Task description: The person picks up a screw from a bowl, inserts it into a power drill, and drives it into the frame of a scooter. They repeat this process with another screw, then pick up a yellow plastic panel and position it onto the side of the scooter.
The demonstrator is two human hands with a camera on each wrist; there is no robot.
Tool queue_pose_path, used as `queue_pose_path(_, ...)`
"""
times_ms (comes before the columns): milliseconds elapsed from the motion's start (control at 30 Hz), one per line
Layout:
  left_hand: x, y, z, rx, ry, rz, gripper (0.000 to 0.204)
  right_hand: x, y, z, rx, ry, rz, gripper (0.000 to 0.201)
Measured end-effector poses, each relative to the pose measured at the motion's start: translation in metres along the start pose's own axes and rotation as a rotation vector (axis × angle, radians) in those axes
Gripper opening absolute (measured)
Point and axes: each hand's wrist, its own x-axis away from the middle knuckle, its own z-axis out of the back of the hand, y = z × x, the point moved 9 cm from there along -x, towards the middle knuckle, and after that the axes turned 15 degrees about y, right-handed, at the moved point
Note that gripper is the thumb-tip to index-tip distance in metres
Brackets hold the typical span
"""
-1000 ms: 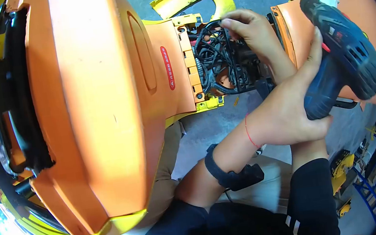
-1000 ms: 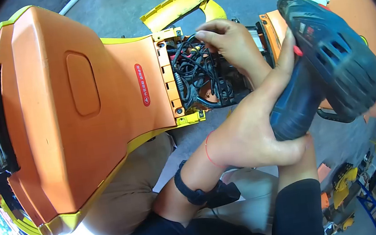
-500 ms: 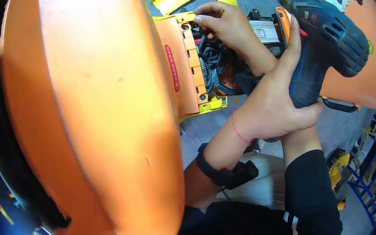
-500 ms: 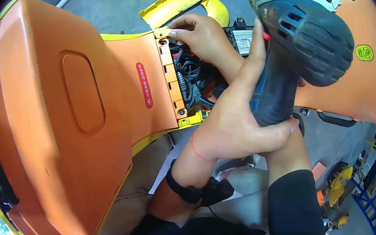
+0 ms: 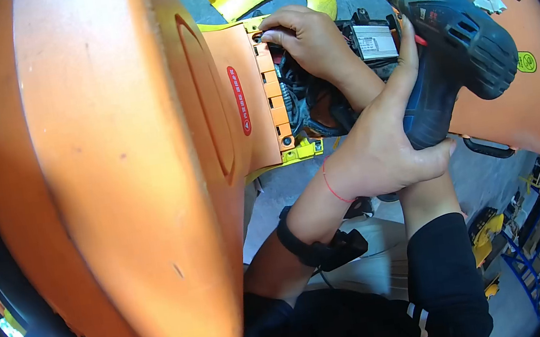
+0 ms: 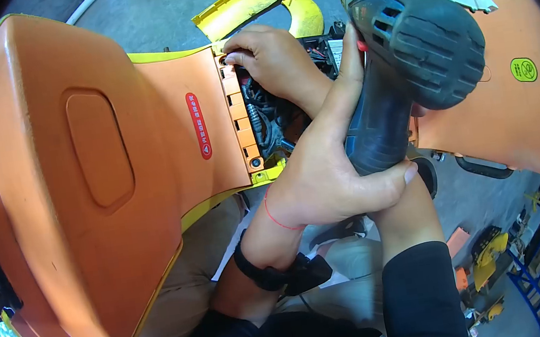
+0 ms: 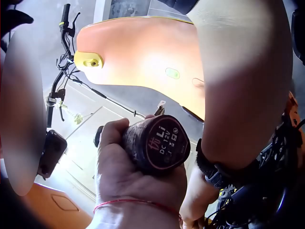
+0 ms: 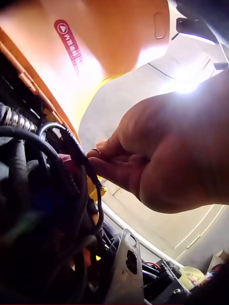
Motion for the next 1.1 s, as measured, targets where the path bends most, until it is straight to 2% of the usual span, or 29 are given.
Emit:
queue_pose_path(33, 0.0, 0.0, 0.0, -0.001, 0.0, 0.001, 0.12, 0.0, -0.005, -0.002, 0.003, -0.002, 0.055, 0.016)
queue_pose_path(200, 0.001, -0.01, 0.002, 0.123, -0.013, 0.124, 0.12, -0.003, -0.004, -0.013, 0.001, -0.027, 0.099, 0.011)
queue_pose_path(300, 0.0, -0.007, 0.008, 0.042, 0.031, 0.055, 0.12, -0.005, -0.008, -0.015, 0.005, -0.045, 0.178, 0.011)
queue_pose_path(400, 0.0, -0.012, 0.009, 0.118, 0.017, 0.142, 0.12, -0.007, -0.016, -0.016, 0.018, -0.096, 0.272, 0.011)
queue_pose_path(467, -0.001, -0.013, 0.01, 0.129, 0.025, 0.15, 0.119, -0.006, -0.021, -0.015, 0.022, -0.086, 0.341, 0.011)
queue_pose_path(533, -0.001, -0.014, 0.012, 0.138, 0.034, 0.158, 0.119, -0.006, -0.021, -0.013, 0.031, -0.072, 0.351, 0.011)
queue_pose_path(600, -0.002, -0.011, 0.015, 0.1, 0.081, 0.094, 0.119, -0.006, -0.022, -0.012, 0.039, -0.059, 0.36, 0.011)
queue_pose_path(667, -0.002, -0.012, 0.017, 0.1, 0.071, 0.118, 0.119, -0.005, -0.023, -0.015, 0.069, -0.084, 0.4, 0.011)
queue_pose_path(833, -0.003, -0.016, 0.016, 0.119, 0.05, 0.176, 0.119, 0.002, -0.015, -0.016, -0.005, -0.078, 0.267, 0.011)
queue_pose_path(1000, -0.003, -0.014, 0.019, 0.045, 0.082, 0.088, 0.12, 0.001, -0.009, -0.014, -0.032, -0.057, 0.115, 0.012)
queue_pose_path(1100, -0.003, -0.015, 0.017, 0.07, 0.073, 0.107, 0.119, -0.004, -0.003, -0.018, -0.007, -0.137, 0.023, 0.013)
